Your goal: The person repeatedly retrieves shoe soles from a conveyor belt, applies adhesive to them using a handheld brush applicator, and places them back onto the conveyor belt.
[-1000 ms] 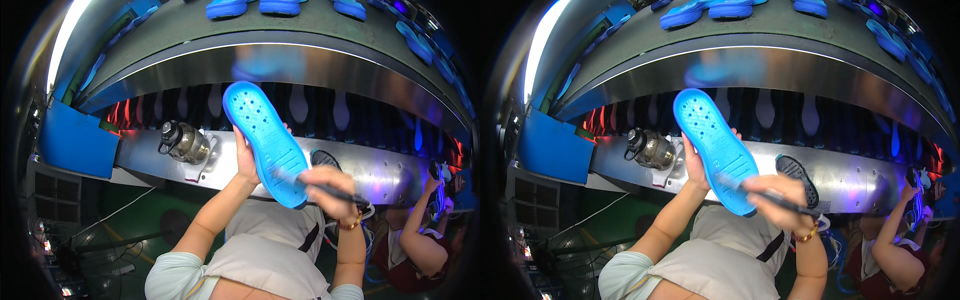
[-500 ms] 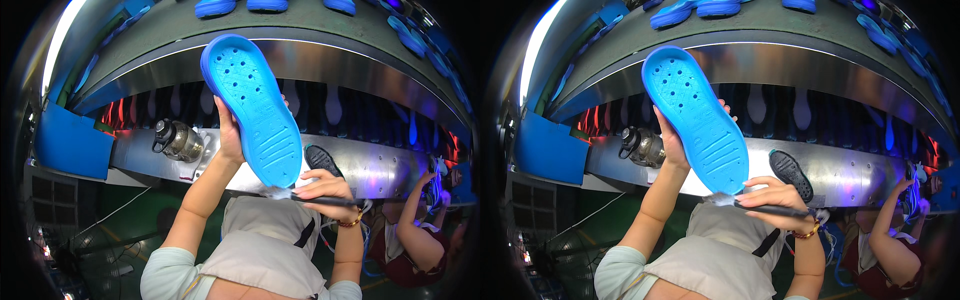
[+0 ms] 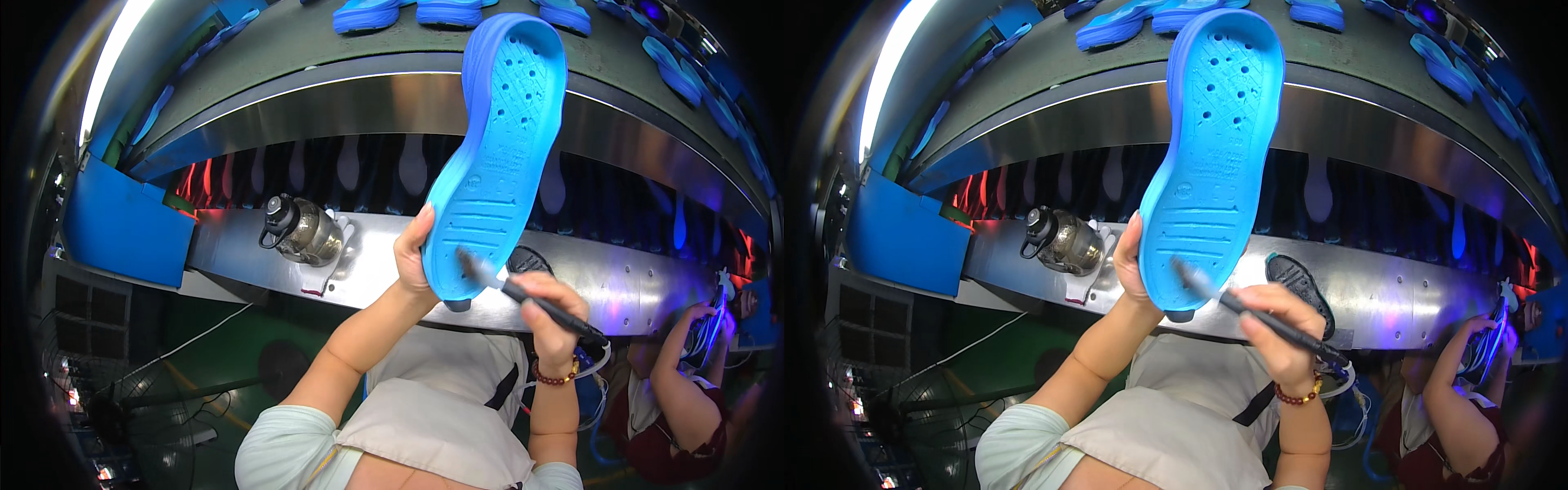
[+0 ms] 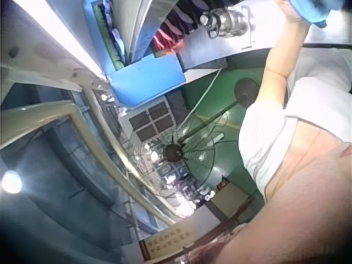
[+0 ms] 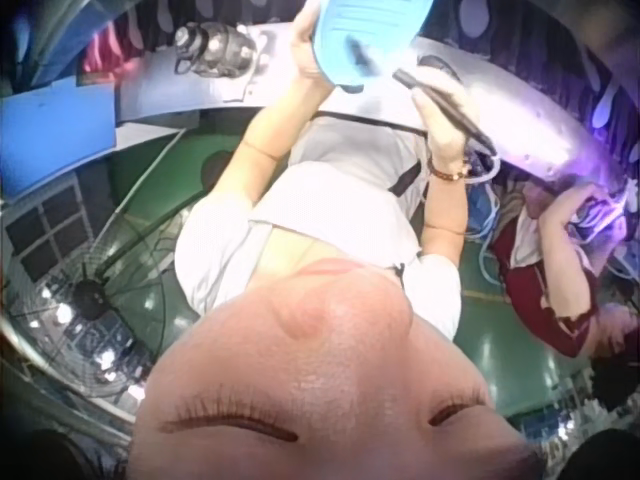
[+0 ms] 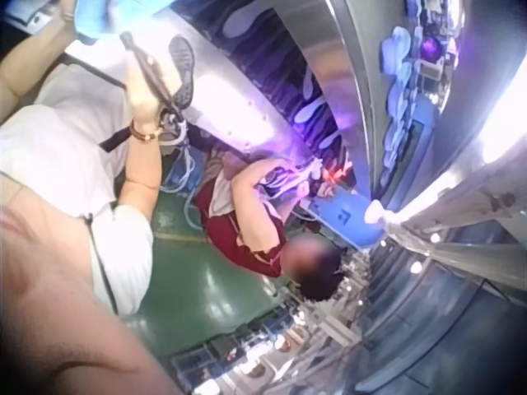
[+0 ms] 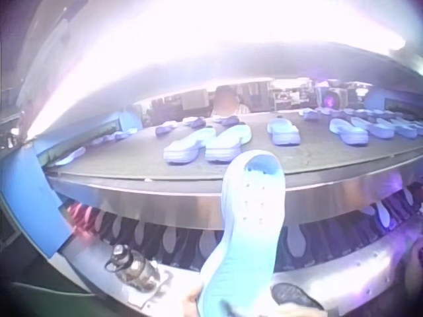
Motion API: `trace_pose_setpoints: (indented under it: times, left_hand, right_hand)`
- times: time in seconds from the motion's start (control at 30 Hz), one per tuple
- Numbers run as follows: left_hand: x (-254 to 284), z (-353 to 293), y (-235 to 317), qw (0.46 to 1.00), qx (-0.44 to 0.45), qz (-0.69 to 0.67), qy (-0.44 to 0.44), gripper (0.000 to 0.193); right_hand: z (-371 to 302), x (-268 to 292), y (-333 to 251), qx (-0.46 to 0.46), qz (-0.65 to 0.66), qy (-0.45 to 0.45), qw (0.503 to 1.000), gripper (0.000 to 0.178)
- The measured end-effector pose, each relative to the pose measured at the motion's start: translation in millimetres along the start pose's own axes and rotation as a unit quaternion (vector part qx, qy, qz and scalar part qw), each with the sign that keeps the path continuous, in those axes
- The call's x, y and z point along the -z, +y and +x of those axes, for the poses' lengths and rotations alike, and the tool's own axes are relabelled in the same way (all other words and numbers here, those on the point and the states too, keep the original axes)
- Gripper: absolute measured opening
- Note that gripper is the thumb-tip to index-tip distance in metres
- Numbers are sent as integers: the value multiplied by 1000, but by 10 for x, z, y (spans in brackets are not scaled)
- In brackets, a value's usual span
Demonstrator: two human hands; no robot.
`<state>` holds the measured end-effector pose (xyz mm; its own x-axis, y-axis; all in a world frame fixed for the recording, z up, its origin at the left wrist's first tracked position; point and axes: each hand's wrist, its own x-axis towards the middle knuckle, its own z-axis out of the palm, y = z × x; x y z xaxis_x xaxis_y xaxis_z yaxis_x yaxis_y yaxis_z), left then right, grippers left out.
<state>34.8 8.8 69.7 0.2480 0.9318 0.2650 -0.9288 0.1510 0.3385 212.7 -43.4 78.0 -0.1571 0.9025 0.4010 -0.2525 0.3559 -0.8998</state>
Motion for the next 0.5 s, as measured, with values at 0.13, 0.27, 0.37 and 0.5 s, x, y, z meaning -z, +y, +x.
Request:
trace_pose_setpoints:
  times: [0.13, 0.27, 0.37, 0.5]
  left_hand:
    - [-47, 87, 2, 999, -8, -12, -32, 54]
    - [-54, 135, 23, 999, 26, -26, -24, 53]
    - [-8, 214, 48, 996, 63, -38, -48, 52]
    - [-41, 280, 68, 995, 92, -2, -40, 49]
  right_hand:
    - [94, -84, -133, 77, -121, -119, 982, 25]
    - [179, 126, -192, 78, -153, -47, 984, 23]
    - [274, 116, -294, 97, -245, -190, 946, 21]
    - [292, 143, -292, 113, -252, -153, 949, 21]
